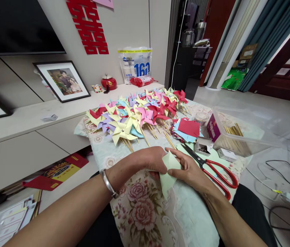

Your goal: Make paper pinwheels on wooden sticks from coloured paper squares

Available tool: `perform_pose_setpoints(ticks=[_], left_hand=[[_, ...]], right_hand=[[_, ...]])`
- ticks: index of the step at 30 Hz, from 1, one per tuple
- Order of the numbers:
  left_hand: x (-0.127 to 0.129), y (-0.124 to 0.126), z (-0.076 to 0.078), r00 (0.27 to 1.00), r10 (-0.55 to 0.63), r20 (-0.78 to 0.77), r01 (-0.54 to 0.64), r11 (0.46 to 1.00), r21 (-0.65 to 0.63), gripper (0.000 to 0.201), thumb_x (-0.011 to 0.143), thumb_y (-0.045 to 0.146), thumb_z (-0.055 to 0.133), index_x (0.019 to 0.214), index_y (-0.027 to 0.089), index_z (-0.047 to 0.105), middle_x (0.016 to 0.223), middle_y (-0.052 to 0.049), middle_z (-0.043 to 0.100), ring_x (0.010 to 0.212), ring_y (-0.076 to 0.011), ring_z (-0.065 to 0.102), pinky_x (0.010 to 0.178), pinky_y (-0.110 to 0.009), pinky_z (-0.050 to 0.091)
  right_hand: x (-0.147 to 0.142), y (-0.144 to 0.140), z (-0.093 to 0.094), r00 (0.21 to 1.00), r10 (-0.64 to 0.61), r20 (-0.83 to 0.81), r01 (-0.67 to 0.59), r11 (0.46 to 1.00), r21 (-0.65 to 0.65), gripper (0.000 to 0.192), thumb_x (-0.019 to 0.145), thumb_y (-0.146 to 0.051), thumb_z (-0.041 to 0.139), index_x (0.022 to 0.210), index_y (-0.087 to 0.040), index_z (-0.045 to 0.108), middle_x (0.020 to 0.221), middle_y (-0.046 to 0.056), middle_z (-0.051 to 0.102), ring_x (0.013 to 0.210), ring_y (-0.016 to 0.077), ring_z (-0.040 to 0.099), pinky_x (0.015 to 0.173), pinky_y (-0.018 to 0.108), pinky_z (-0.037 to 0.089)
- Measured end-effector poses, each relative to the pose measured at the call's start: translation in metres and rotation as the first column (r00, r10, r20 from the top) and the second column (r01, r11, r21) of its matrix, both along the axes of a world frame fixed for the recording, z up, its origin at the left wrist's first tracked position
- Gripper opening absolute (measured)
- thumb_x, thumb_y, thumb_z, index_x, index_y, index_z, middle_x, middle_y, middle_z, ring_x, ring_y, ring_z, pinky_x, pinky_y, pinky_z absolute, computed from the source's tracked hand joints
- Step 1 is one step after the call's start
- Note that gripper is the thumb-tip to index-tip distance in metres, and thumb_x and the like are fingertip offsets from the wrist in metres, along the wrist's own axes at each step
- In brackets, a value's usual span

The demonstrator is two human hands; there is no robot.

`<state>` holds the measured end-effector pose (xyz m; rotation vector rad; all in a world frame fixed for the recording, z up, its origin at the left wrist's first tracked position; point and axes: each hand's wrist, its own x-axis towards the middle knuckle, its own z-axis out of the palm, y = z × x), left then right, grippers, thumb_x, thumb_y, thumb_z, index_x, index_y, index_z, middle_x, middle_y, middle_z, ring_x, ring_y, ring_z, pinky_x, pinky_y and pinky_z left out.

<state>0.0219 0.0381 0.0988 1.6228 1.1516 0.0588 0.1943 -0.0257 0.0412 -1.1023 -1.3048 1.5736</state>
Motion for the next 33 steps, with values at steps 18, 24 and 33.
perform_pose_setpoints(ticks=[18, 24, 33], left_hand=[[0.005, -0.062, -0.051, 0.572, 0.603, 0.555, -0.41, 0.797, -0.444, 0.034, 0.069, 0.041, 0.078, 0.087, 0.012, 0.073, 0.075, -0.006, 0.075, 0.066, -0.0182, 0.066, 0.066, -0.028, 0.051], [0.011, -0.061, -0.055, 0.521, 0.657, 0.545, -0.476, 0.754, -0.453, 0.02, 0.063, 0.026, 0.076, 0.078, 0.012, 0.075, 0.063, -0.003, 0.073, 0.059, -0.0188, 0.066, 0.059, -0.027, 0.05], [0.009, -0.061, -0.06, 0.519, 0.692, 0.501, -0.541, 0.72, -0.435, 0.02, 0.059, 0.026, 0.076, 0.072, 0.012, 0.074, 0.06, -0.003, 0.071, 0.055, -0.0184, 0.063, 0.057, -0.029, 0.049]], right_hand=[[-0.003, 0.005, -0.01, 0.962, -0.245, -0.122, 0.245, 0.969, -0.019, 0.08, 0.066, -0.025, 0.082, 0.139, -0.017, 0.049, 0.124, 0.011, 0.071, 0.098, 0.0257, 0.069, 0.076, 0.033, 0.053], [-0.005, 0.003, -0.004, 0.973, -0.198, -0.118, 0.195, 0.98, -0.042, 0.076, 0.067, -0.028, 0.082, 0.137, -0.018, 0.052, 0.118, 0.011, 0.073, 0.097, 0.0274, 0.071, 0.077, 0.035, 0.054], [-0.004, 0.003, -0.005, 0.987, -0.118, -0.112, 0.116, 0.993, -0.028, 0.063, 0.071, -0.03, 0.081, 0.129, -0.021, 0.059, 0.11, 0.007, 0.075, 0.094, 0.0268, 0.071, 0.078, 0.037, 0.054]])
